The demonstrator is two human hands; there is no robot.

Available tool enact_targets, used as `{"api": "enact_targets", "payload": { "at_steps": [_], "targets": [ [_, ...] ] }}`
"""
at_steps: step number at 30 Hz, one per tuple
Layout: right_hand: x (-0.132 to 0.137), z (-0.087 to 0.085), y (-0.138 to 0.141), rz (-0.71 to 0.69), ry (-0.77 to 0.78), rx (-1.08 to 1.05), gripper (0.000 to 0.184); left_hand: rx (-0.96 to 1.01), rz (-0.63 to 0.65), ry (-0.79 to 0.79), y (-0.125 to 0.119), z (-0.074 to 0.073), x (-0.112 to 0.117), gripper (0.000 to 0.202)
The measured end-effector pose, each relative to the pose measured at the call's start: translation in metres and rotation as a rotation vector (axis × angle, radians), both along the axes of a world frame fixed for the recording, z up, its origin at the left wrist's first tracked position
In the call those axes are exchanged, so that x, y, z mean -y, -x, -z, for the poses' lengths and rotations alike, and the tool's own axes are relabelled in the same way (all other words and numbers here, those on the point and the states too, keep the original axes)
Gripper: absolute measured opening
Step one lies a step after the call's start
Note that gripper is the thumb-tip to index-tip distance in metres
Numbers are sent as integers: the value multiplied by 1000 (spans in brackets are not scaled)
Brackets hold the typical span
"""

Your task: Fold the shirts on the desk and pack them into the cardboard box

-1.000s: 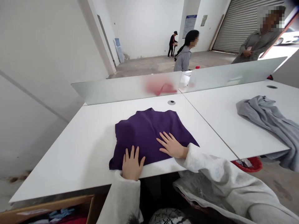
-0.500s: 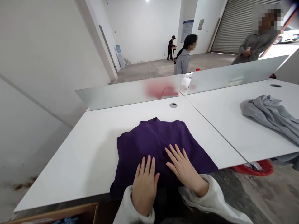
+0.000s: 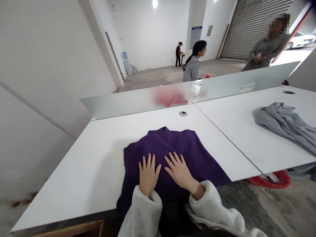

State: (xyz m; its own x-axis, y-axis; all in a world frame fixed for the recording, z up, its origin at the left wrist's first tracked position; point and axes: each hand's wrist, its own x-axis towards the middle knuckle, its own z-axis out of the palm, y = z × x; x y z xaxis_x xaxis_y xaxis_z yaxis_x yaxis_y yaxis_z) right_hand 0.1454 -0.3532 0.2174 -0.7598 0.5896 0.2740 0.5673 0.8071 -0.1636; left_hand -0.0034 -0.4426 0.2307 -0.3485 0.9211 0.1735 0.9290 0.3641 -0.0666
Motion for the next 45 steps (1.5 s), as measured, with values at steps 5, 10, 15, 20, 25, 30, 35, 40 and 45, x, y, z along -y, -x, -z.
{"api": "enact_targets", "payload": {
  "at_steps": [5, 10, 15, 20, 25, 30, 35, 40, 45],
  "targets": [
    [-1, -10, -10, -9, 136, -125, 44, -26, -10, 78, 24, -7, 8, 58],
    [-8, -24, -62, 82, 314, -426, 41, -62, -127, 184, 61, -17, 29, 58],
    [-7, -28, -151, 540, 454, -585, 46, -166, -37, 269, 86, -67, 51, 49],
    [3, -5, -198, 765, 645, -580, 59, -129, 333, 179, 86, -156, -4, 50],
    [19, 16, -179, 668, 974, -772, 64, 131, 562, 385, 60, -174, -118, 46],
    [35, 13, -156, 605, 1206, -934, 62, 158, 698, 508, 30, -115, -195, 50],
    [42, -2, -138, 595, 1324, -1167, 58, 178, 756, 476, 13, -64, -231, 60],
    [40, 3, -124, 719, 1304, -1210, 59, 238, 773, 498, 9, -50, -256, 71],
    [28, 8, -129, 830, 1228, -1254, 56, 348, 758, 583, -2, -50, -282, 51]
  ]
}}
